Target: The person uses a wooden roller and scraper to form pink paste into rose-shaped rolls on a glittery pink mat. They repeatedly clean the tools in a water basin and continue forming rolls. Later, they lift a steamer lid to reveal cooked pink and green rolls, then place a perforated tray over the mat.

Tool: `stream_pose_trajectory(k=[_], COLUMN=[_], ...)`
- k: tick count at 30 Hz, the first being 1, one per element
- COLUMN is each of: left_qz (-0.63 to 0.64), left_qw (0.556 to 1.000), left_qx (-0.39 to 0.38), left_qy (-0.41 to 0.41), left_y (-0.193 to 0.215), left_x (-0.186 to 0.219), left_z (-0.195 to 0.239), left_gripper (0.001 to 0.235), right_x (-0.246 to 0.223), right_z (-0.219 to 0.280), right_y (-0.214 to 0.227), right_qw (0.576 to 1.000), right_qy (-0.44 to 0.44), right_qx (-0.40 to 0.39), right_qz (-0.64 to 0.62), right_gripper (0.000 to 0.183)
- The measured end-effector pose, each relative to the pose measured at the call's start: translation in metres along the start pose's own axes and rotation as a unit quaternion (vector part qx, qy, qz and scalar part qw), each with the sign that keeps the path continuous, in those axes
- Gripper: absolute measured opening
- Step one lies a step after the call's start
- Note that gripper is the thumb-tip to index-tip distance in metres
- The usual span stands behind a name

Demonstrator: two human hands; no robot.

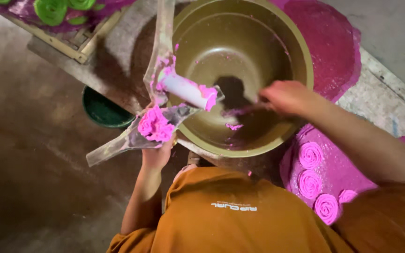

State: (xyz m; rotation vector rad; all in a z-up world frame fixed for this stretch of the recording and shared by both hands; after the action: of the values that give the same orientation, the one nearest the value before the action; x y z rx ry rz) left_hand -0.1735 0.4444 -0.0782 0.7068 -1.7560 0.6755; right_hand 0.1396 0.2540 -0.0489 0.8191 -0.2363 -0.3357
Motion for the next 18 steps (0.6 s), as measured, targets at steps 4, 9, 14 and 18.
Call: stream_pose_trajectory(k=[4, 9, 14, 18], left_qz=[0.072, 0.067, 0.042, 0.013], left_qw=[0.995, 0.989, 0.996, 0.997], left_qx=[-0.016, -0.039, -0.037, -0.021], left_qy=[0.073, 0.123, 0.068, 0.069], left_y=[-0.008, -0.015, -0.015, -0.01], left_x=[-0.03, -0.049, -0.034, -0.019], left_z=[0.014, 0.014, 0.001, -0.009], left_gripper=[0.046, 0.037, 0.042, 0.046], right_x=[-0.014, -0.033, -0.028, -0.027], right_z=[0.058, 0.063, 0.078, 0.098], right_y=[-0.015, -0.031, -0.028, -0.001], right_qw=[0.997, 0.998, 0.999, 0.991], right_qy=[-0.019, 0.027, -0.018, -0.005], right_qx=[-0.014, 0.054, 0.034, 0.131], right_qz=[0.072, -0.007, 0.033, -0.026], right_gripper=[0.014, 0.024, 0.019, 0.022])
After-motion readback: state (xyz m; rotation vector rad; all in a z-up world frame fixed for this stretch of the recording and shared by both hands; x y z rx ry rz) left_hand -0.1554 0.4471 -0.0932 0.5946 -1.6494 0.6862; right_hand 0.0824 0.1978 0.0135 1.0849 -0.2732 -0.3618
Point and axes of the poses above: each hand's wrist, its own z-axis away from the middle knuckle, its own y-axis out of the back of the hand, x = y × z, the point moved 10 cm from there along -z, towards the middle knuckle, and after that the axes turned 2 degrees about z, right-handed, at the moved point
